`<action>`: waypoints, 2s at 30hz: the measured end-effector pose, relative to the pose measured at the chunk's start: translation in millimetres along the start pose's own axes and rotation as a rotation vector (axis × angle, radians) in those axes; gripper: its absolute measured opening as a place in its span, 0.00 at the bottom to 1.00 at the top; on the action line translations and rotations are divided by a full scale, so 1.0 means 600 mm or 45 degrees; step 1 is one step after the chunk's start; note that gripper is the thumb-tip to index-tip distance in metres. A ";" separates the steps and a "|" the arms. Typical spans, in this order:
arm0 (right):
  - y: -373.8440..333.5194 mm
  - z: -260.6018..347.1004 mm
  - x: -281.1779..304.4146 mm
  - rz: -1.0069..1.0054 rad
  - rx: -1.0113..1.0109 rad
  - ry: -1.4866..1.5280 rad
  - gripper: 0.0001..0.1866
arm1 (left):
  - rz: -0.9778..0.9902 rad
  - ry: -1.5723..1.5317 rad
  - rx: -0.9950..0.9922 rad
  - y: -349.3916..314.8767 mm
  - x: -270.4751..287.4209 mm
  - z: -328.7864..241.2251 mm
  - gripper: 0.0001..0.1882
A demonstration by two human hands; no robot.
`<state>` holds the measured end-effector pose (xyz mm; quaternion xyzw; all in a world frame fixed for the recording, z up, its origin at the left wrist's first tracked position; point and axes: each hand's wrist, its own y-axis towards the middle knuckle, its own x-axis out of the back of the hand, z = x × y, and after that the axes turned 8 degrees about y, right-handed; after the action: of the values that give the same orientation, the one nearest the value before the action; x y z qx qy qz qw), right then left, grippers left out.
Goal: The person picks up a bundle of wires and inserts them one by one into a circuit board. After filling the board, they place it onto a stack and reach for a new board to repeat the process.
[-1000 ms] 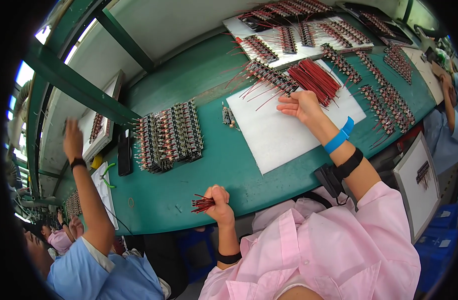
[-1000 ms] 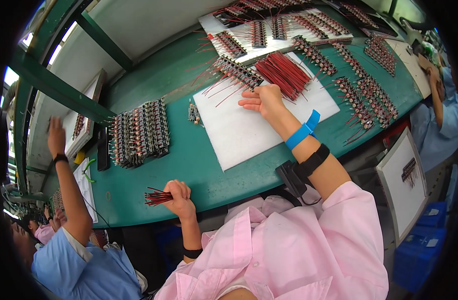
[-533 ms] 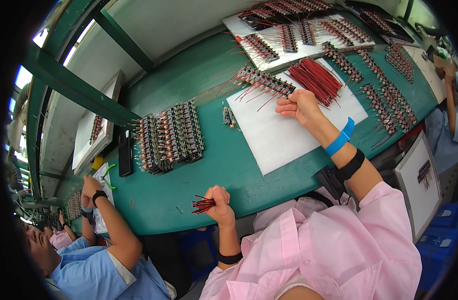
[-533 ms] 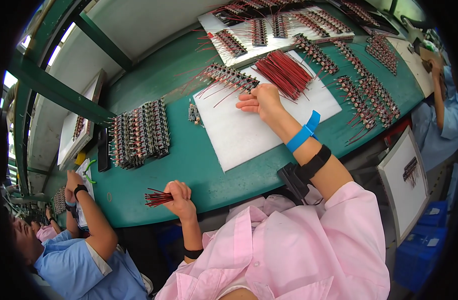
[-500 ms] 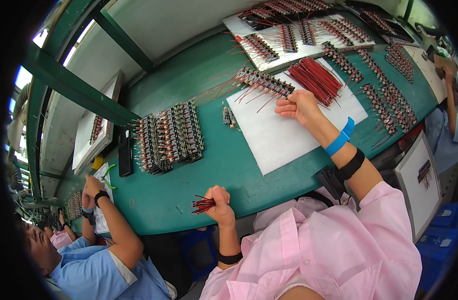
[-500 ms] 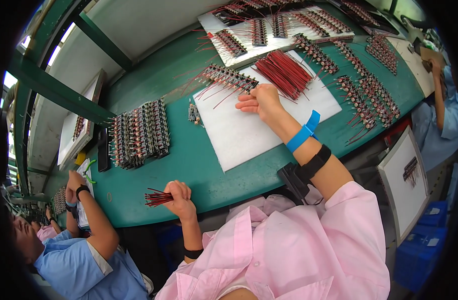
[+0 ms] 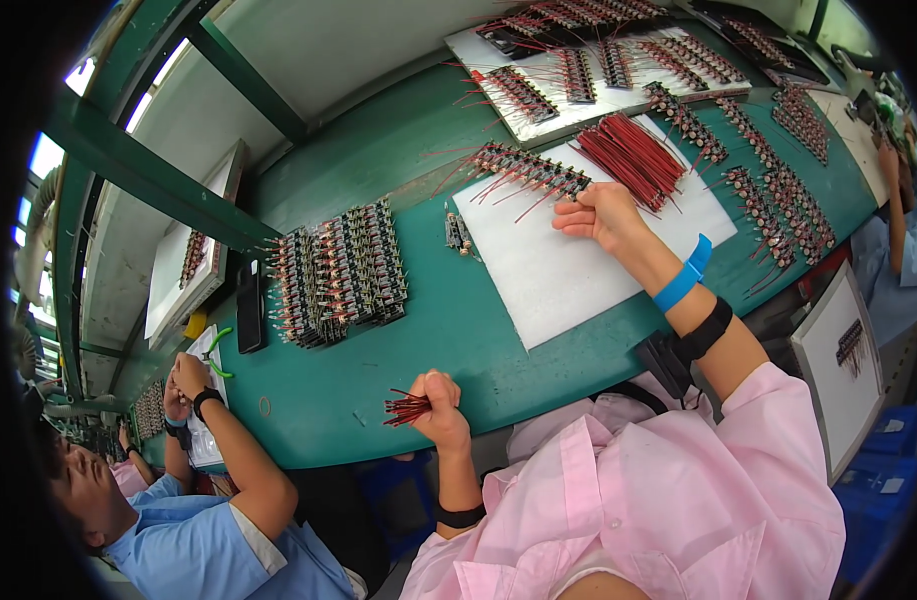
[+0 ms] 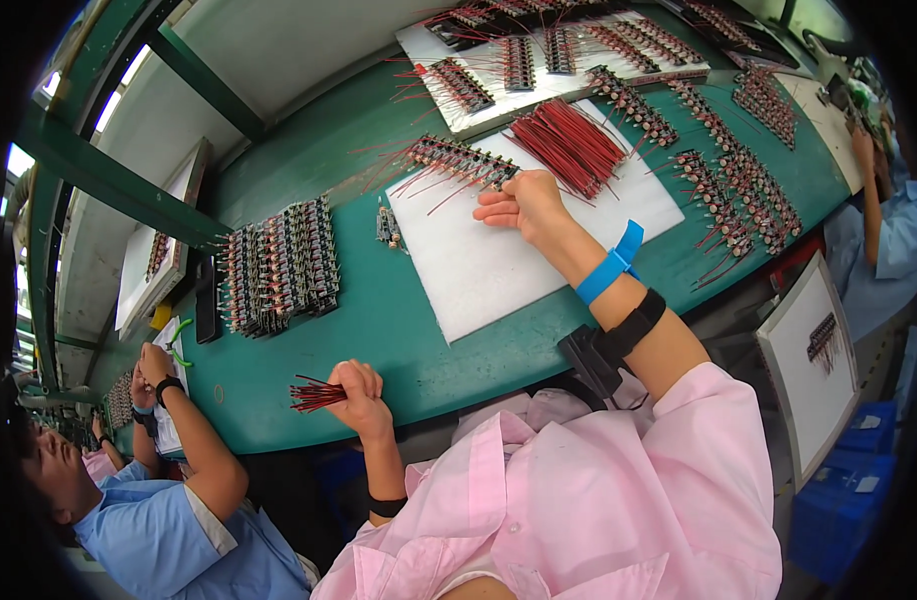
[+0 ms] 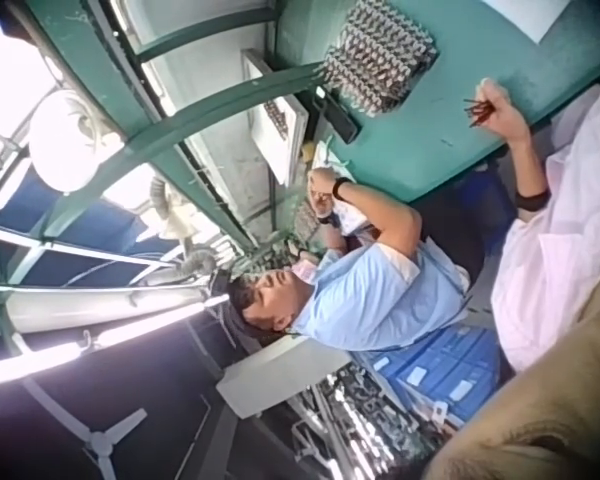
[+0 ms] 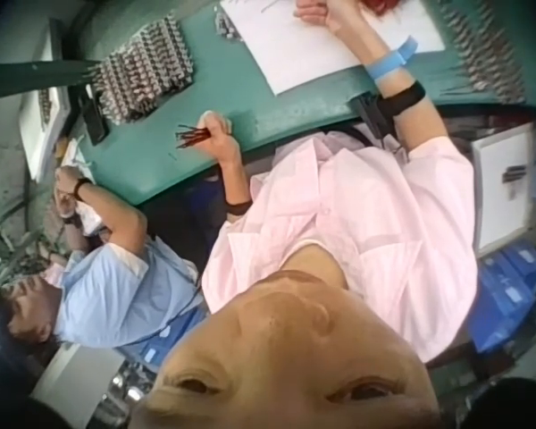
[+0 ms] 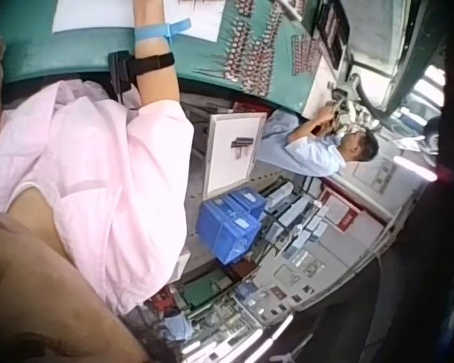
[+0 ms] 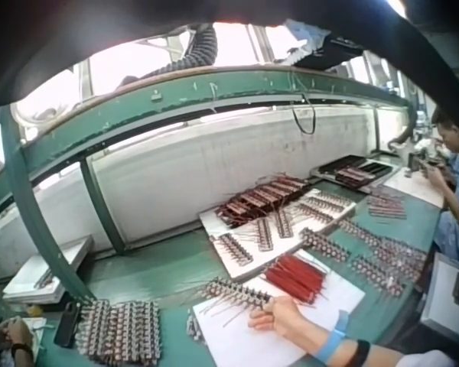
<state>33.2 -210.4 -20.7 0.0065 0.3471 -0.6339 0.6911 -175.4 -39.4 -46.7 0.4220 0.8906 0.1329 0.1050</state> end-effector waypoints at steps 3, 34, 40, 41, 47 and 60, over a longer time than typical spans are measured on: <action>0.001 0.000 0.000 0.002 -0.003 -0.007 0.05 | -0.008 0.007 0.007 0.000 -0.001 -0.002 0.19; -0.205 0.112 0.126 0.394 0.163 -0.052 0.06 | 0.159 0.281 -0.073 -0.013 0.013 -0.001 0.20; -0.267 0.167 0.182 0.280 0.318 -0.001 0.06 | 0.061 0.171 0.003 -0.010 -0.001 0.013 0.20; -0.279 0.172 0.196 0.227 0.326 0.024 0.06 | 0.118 0.171 0.020 -0.012 -0.005 0.011 0.20; -0.330 0.207 0.282 0.066 0.552 -0.038 0.09 | 0.164 0.185 -0.004 -0.013 -0.031 0.002 0.20; -0.321 0.289 0.630 -0.482 0.645 0.053 0.08 | 0.146 0.438 -0.061 -0.018 -0.072 0.014 0.21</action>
<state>-71.7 -655.8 9.6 0.1267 0.1875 -0.8173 0.5299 -153.9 -78.3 -54.8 0.4404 0.8665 0.2303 -0.0467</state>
